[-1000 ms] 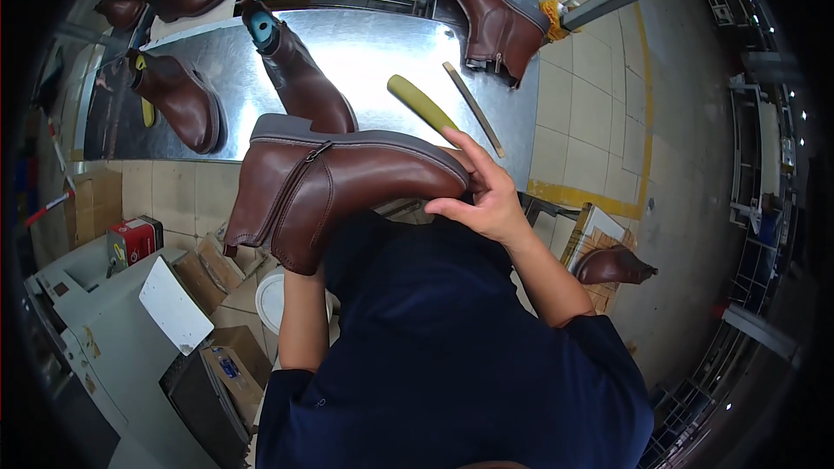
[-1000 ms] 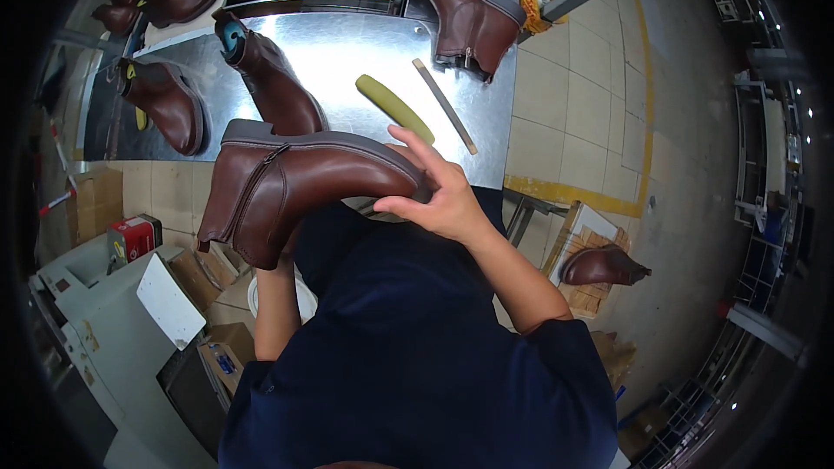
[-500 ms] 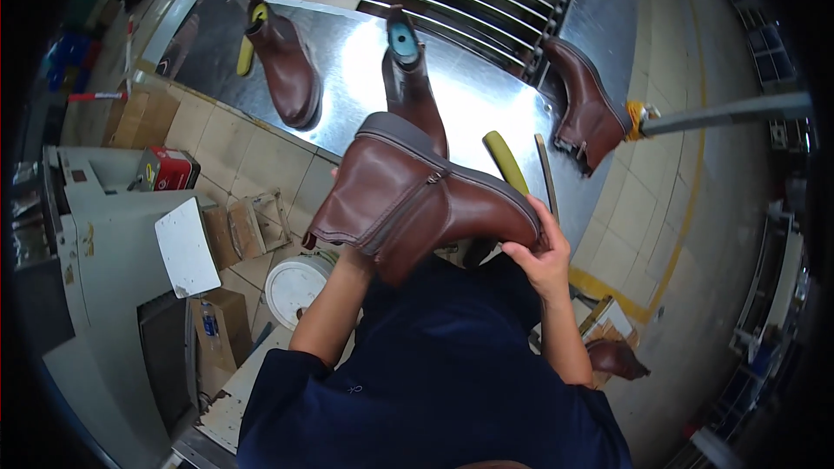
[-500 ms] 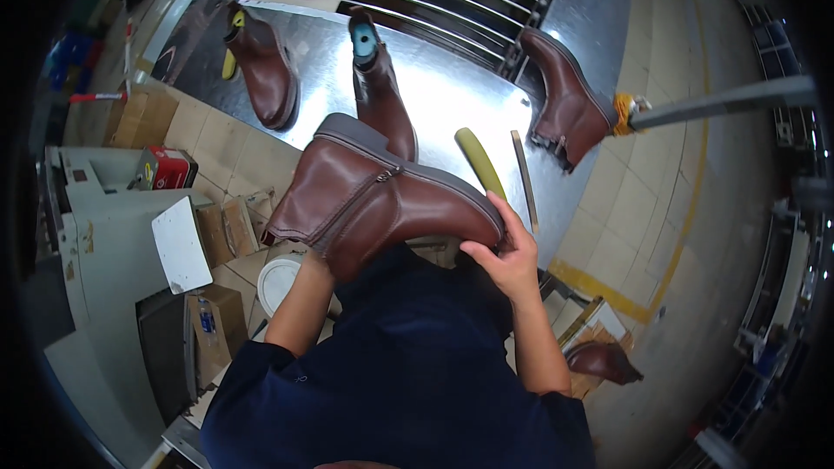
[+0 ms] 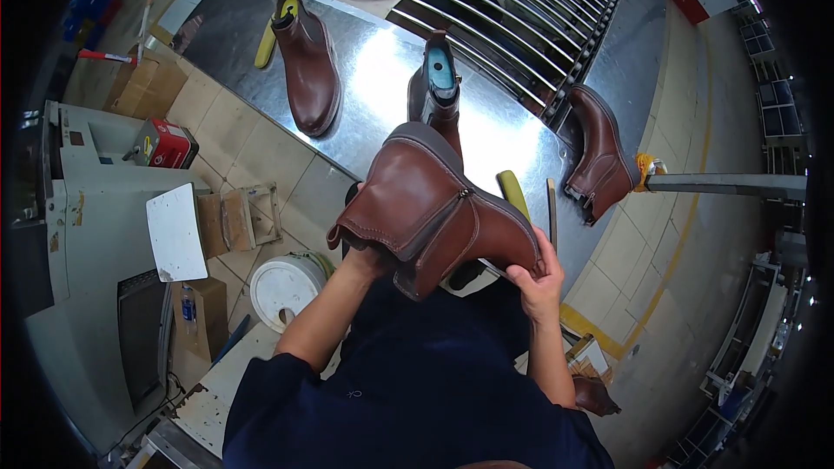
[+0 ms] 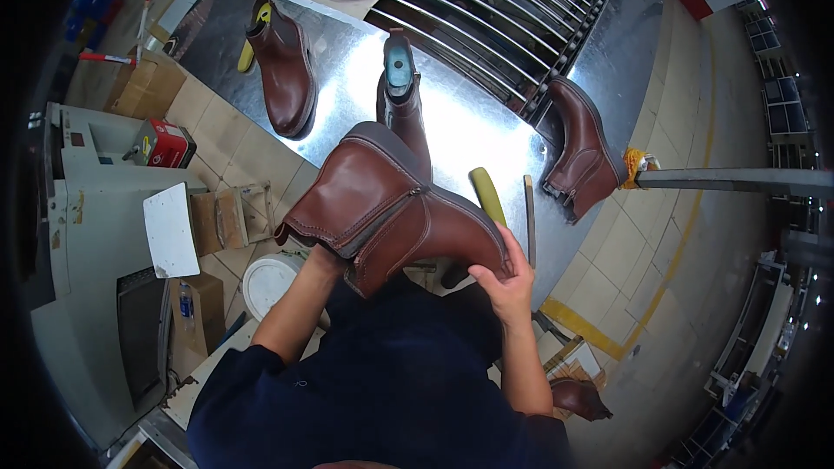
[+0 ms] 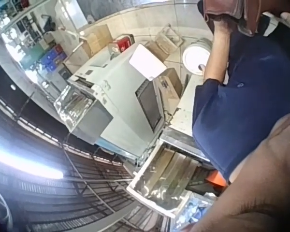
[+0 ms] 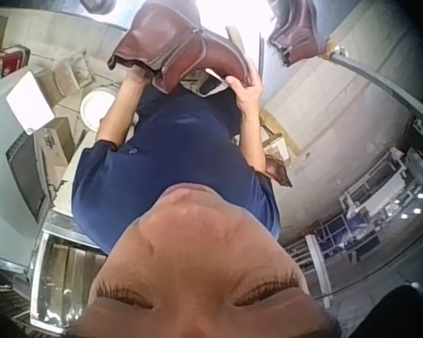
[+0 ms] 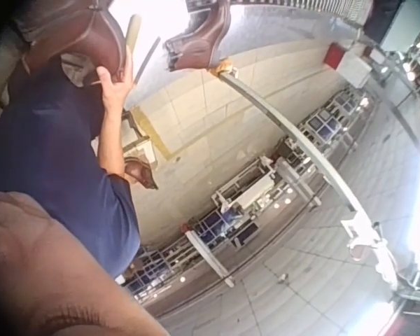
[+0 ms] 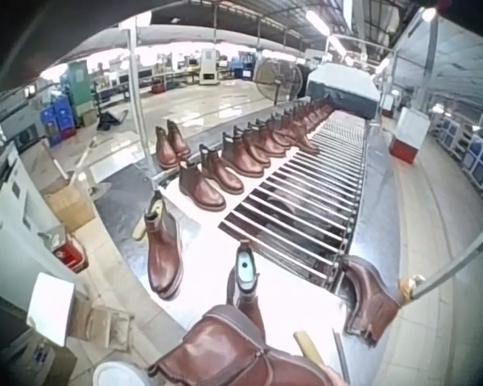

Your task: Inspecting and cleaning brown leather boots at a factory workbench.

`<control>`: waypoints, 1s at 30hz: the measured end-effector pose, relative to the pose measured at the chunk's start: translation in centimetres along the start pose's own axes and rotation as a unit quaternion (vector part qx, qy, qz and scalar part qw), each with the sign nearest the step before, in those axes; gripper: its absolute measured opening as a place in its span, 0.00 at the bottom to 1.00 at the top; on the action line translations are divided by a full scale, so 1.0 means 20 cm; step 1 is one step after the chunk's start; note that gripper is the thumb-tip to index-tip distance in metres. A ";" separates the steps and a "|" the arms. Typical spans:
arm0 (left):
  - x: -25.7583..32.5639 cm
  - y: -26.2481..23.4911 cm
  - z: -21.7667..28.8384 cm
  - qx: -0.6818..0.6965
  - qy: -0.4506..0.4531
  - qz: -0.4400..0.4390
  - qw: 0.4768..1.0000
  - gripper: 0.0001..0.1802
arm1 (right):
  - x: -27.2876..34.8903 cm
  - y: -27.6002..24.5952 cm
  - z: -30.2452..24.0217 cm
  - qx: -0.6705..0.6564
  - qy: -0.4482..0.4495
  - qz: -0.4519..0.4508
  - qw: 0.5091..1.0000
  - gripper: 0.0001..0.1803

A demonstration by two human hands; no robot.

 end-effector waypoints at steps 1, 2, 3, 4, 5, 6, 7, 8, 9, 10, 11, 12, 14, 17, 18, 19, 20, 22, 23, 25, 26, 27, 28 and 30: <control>-0.01 -0.01 0.01 0.003 -0.001 0.001 1.000 0.49 | -0.01 0.00 0.00 0.000 0.002 0.001 1.000 0.45; -0.02 -0.03 0.01 0.010 -0.003 0.002 1.000 0.49 | -0.02 0.00 0.00 0.000 0.005 0.002 1.000 0.45; -0.03 -0.04 0.02 0.017 -0.005 0.001 1.000 0.49 | -0.03 0.00 0.01 0.002 0.006 0.003 1.000 0.45; -0.04 -0.04 0.03 0.019 -0.006 0.002 1.000 0.49 | -0.04 0.00 0.02 -0.002 0.007 0.004 1.000 0.45; -0.05 -0.04 0.05 -0.062 0.018 -0.001 0.998 0.49 | -0.05 0.00 0.03 -0.006 0.008 0.004 1.000 0.46; -0.05 -0.04 0.07 -0.143 0.041 -0.002 0.989 0.49 | -0.06 0.00 0.03 -0.006 0.010 0.004 1.000 0.46; -0.05 -0.07 0.08 -0.142 0.042 -0.001 0.989 0.49 | -0.08 0.01 0.03 -0.011 0.013 -0.002 1.000 0.46; -0.06 -0.10 0.09 -0.036 0.025 -0.021 0.999 0.51 | -0.09 0.02 0.02 -0.017 0.016 -0.008 1.000 0.46; -0.08 -0.08 0.10 0.071 0.009 -0.042 0.997 0.52 | -0.11 0.03 0.02 -0.016 0.018 -0.008 1.000 0.46; -0.09 -0.07 0.12 0.072 0.009 -0.042 0.997 0.52 | -0.12 0.03 0.03 -0.012 0.033 -0.008 0.999 0.49; -0.09 -0.06 0.17 -0.104 0.035 0.008 0.994 0.53 | -0.13 0.04 0.04 -0.008 0.048 -0.009 0.999 0.52; -0.10 -0.01 0.20 -0.275 0.056 0.056 0.958 0.54 | -0.14 0.04 0.02 -0.007 0.048 -0.008 0.999 0.52; -0.10 0.15 0.23 -0.379 0.085 -0.001 0.922 0.54 | -0.16 0.08 0.01 -0.002 0.016 -0.085 0.996 0.49; -0.21 0.28 0.42 -0.495 0.117 -0.138 0.850 0.48 | -0.12 0.11 0.04 -0.071 0.177 -0.072 0.979 0.47; -0.29 0.34 0.50 -0.496 0.135 -0.173 0.840 0.45 | -0.14 0.09 0.14 -0.241 0.231 -0.076 0.940 0.43; -0.40 0.37 0.60 -0.476 0.230 -0.127 0.839 0.43 | -0.11 0.05 0.30 -0.405 0.277 -0.070 0.869 0.39; -0.54 0.40 0.70 -0.449 0.318 -0.079 0.831 0.40 | -0.01 -0.01 0.54 -0.305 0.233 -0.049 0.922 0.38; -0.73 0.51 0.94 -0.476 0.414 0.052 0.774 0.24 | -0.02 0.06 0.38 -0.389 0.144 -0.172 0.894 0.36; -0.87 0.51 1.07 -0.462 0.461 0.066 0.755 0.22 | -0.06 0.07 0.34 -0.357 0.167 -0.151 0.907 0.38; -1.13 0.42 1.49 -0.516 0.515 0.100 0.677 0.35 | -0.14 0.07 0.31 -0.374 0.141 -0.158 0.903 0.39; -1.26 0.46 1.55 -0.539 0.532 0.164 0.632 0.47 | -0.15 0.04 0.30 -0.369 0.138 -0.137 0.909 0.39; -1.37 0.46 1.66 -0.565 0.535 0.196 0.597 0.56 | -0.18 0.04 0.27 -0.363 0.142 -0.128 0.912 0.38; -1.47 0.46 1.74 -0.594 0.546 0.208 0.553 0.61 | -0.19 0.02 0.26 -0.358 0.148 -0.120 0.914 0.37; -1.67 0.41 1.95 -0.612 0.557 0.206 0.522 0.68 | -0.20 0.00 0.28 -0.360 0.153 -0.110 0.913 0.37</control>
Point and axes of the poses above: each hand's wrist, its own x-axis away from the middle knuckle, its own y-axis out of the palm, z = x × y, the point moved 4 cm from there along -x, towards the middle knuckle, and after that the axes turned 14 degrees about x, right-handed, at the moved point
